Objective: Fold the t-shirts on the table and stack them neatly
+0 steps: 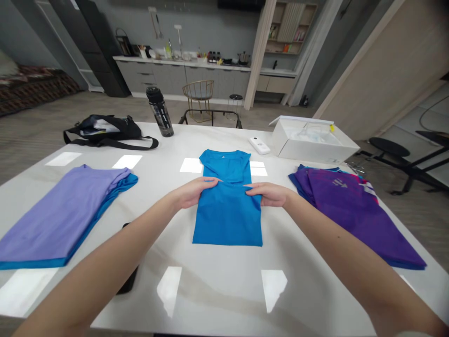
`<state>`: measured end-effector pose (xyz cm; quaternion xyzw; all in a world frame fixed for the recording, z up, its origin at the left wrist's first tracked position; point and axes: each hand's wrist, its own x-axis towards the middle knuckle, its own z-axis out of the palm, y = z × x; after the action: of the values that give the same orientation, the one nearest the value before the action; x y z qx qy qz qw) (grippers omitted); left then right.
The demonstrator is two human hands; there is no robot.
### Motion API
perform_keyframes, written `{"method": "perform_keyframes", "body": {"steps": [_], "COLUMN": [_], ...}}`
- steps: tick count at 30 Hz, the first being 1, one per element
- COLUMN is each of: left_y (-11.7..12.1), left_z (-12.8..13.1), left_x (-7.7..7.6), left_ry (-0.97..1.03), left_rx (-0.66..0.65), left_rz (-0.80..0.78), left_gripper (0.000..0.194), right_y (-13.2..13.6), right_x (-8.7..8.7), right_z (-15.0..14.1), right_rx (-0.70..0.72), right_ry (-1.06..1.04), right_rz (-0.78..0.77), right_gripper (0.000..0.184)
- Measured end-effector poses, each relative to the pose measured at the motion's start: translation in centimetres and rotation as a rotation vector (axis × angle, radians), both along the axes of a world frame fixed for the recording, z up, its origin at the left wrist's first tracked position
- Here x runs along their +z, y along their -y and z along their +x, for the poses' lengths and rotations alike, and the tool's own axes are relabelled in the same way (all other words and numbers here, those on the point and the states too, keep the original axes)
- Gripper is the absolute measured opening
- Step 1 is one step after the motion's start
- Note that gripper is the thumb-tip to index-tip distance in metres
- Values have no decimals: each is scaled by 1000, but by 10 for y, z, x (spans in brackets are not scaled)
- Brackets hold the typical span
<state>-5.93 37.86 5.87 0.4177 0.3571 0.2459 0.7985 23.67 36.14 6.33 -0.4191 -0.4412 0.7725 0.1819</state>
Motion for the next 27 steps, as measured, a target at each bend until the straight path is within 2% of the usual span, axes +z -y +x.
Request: {"method": "perform_keyframes", "body": {"steps": [5,11,15,18,20,23,27], "left_y": [-78,-150,-191,-215,-226,-237,-245], "left_z": [12,23,28,33,37,44,50], "left_x": [-6,-16,-30,-46,-58,-73,-86], "left_ry": [21,31,-45,-124,-219,-399,-494], "left_rx": [52,87,141,211,294,399,440], "left_rz": [7,-15,-38,6,116,368,589], "left_gripper": [34,28,26,23,22,18,23], "right_y": [-74,-143,-186,-216,-229,-238,-242], "right_x": [3,0,-13,-32,-47,-69,-87], "right_z": [-7,-11,-8,-6,-6,-9,-14], "right_rx": [-92,-138,-123,-182,-266,-391,-458], "right_ry": [-15,71,70,117,268,550,640], "right_rz": [10,71,69,82,160,385,730], "right_gripper": [35,34,33,32,31,26,23]}}
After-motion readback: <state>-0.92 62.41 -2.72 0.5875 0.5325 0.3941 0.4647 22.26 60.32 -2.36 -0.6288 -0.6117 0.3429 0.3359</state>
